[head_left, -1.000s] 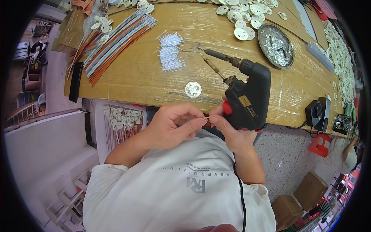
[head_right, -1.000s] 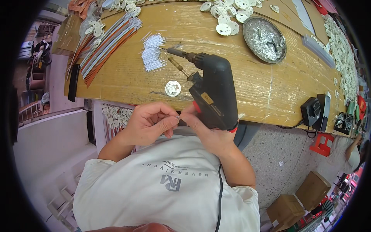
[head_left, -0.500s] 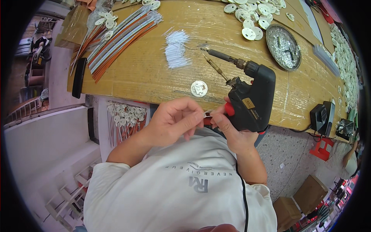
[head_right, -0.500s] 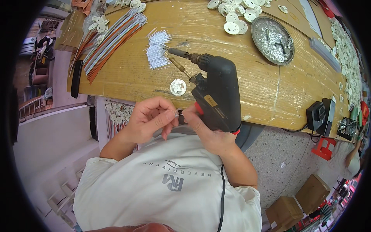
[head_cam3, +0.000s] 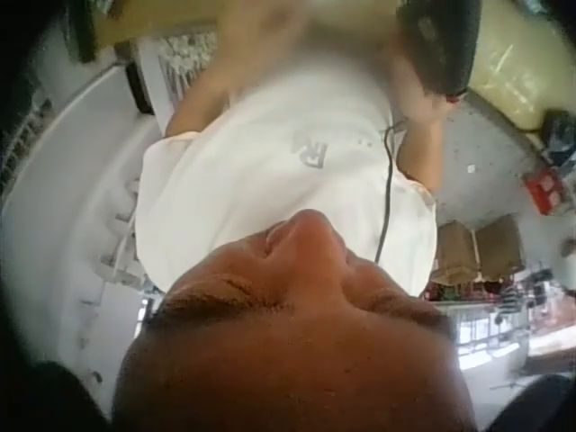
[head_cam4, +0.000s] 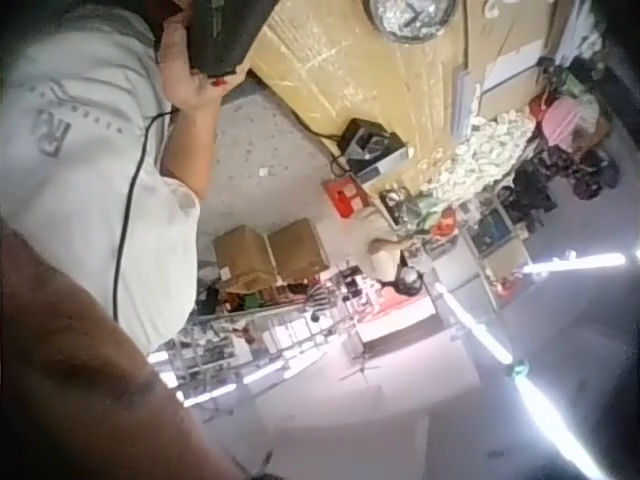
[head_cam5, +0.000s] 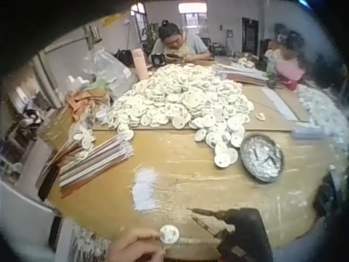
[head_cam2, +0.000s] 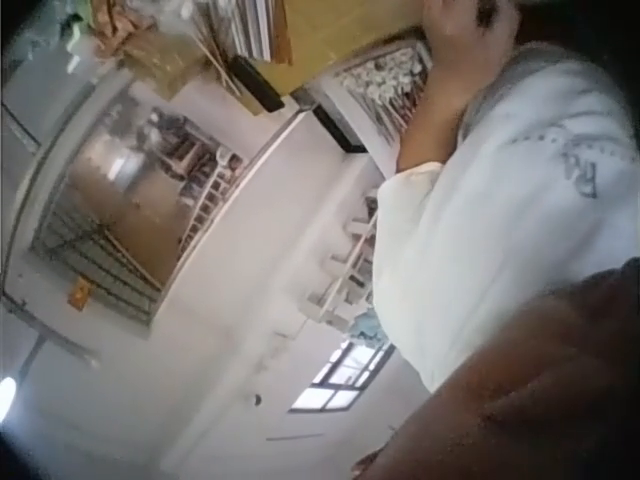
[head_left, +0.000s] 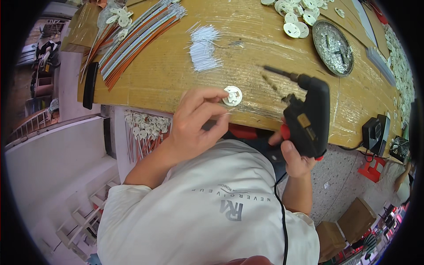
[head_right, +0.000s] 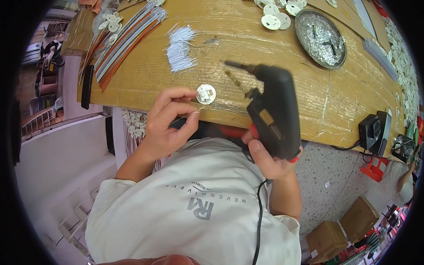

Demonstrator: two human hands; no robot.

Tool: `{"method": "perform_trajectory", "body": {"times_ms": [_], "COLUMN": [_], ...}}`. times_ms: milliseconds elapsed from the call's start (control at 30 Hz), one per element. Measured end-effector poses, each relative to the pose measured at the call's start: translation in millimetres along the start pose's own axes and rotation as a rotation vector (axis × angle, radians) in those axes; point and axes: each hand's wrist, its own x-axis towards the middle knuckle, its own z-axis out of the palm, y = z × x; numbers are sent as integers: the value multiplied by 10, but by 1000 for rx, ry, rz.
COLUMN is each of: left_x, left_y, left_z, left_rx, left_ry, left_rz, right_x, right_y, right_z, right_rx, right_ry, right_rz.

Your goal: Assembling small plastic components using a handheld heating tool at a manual workstation.

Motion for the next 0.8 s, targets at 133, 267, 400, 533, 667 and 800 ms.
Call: {"method": "perform_trajectory", "body": {"times_ms": [133,267,400,533,667,800], "left_x": [-12,-40,-43,-47,-45,-43], "left_y": [-143,-185,-199,-230,-235,-234], "left_z": [63,104,140,143,145,141], "left_rx": [-6,-37,-48,-56,-53,-44], "left_ry": [-11,17,42,46,49,47], "left_rz": [39,16,23,24,32,30], "right_x": [-129,-9,113,142,165,182], "right_y": [77,-23,19,13,16,12], "right_z": [-209,-256,-182,-171,-159,-123], "right_rx": [-188,-391,-378,-376,-381,-400], "right_ry": [-92,-204,-221,-257,-268,-251], "right_rz": [-26,-173,-342,-332,-354,-380]}}
